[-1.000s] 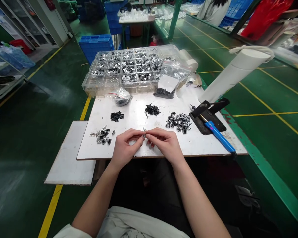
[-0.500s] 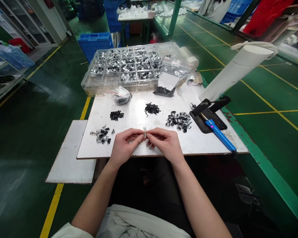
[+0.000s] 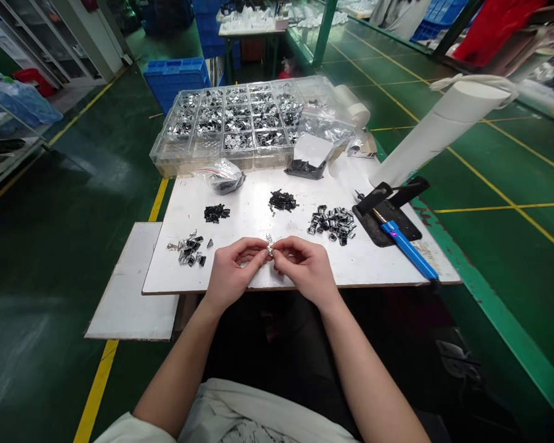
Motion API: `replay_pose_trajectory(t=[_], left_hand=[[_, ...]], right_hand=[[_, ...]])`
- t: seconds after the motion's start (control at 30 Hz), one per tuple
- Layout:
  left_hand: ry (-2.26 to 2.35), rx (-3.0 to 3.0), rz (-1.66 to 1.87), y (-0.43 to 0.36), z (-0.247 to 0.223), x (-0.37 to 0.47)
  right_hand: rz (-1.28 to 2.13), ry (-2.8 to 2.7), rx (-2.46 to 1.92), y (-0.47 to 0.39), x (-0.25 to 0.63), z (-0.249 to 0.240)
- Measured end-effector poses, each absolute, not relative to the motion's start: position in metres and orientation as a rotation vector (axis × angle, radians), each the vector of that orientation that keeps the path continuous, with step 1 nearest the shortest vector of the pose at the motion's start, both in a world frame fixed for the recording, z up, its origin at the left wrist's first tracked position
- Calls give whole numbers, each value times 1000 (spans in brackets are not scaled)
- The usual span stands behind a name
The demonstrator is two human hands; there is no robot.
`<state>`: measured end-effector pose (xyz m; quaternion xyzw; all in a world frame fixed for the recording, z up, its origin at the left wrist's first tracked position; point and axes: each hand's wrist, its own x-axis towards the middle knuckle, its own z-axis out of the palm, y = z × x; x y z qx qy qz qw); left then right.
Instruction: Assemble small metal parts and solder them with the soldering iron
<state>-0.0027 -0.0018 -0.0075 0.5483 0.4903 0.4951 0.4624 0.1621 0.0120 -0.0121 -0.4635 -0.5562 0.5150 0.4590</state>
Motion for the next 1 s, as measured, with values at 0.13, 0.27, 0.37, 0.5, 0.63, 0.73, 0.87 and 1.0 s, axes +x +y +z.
replay_pose_trajectory(t=[0.13, 0.27, 0.37, 0.5, 0.63, 0.73, 0.87, 1.0], left_hand=[[1243, 1412, 1213, -1, -4, -2], [1235, 1507, 1211, -1, -1, -2], [1202, 1554, 1196, 0, 0, -2], [1175, 1542, 1194, 0, -1, -3], [1212, 1498, 1217, 0, -2, -4], [1207, 1458, 1216, 0, -3, -4], [1210, 1427, 1219, 0, -3, -5], [1220, 1399, 1213, -1, -3, -5]], right_hand=[[1145, -1457, -1165, 10, 160, -14], [1154, -1428, -1148, 10, 160, -14], [1285, -1301, -1128, 11, 161, -12], [1410, -1197, -1082, 12, 162, -9], [1406, -1203, -1071, 13, 162, -9], [1414, -1204, -1070, 12, 162, -10], [1407, -1243, -1084, 11, 162, -12], [1376, -1296, -1088, 11, 162, -14]])
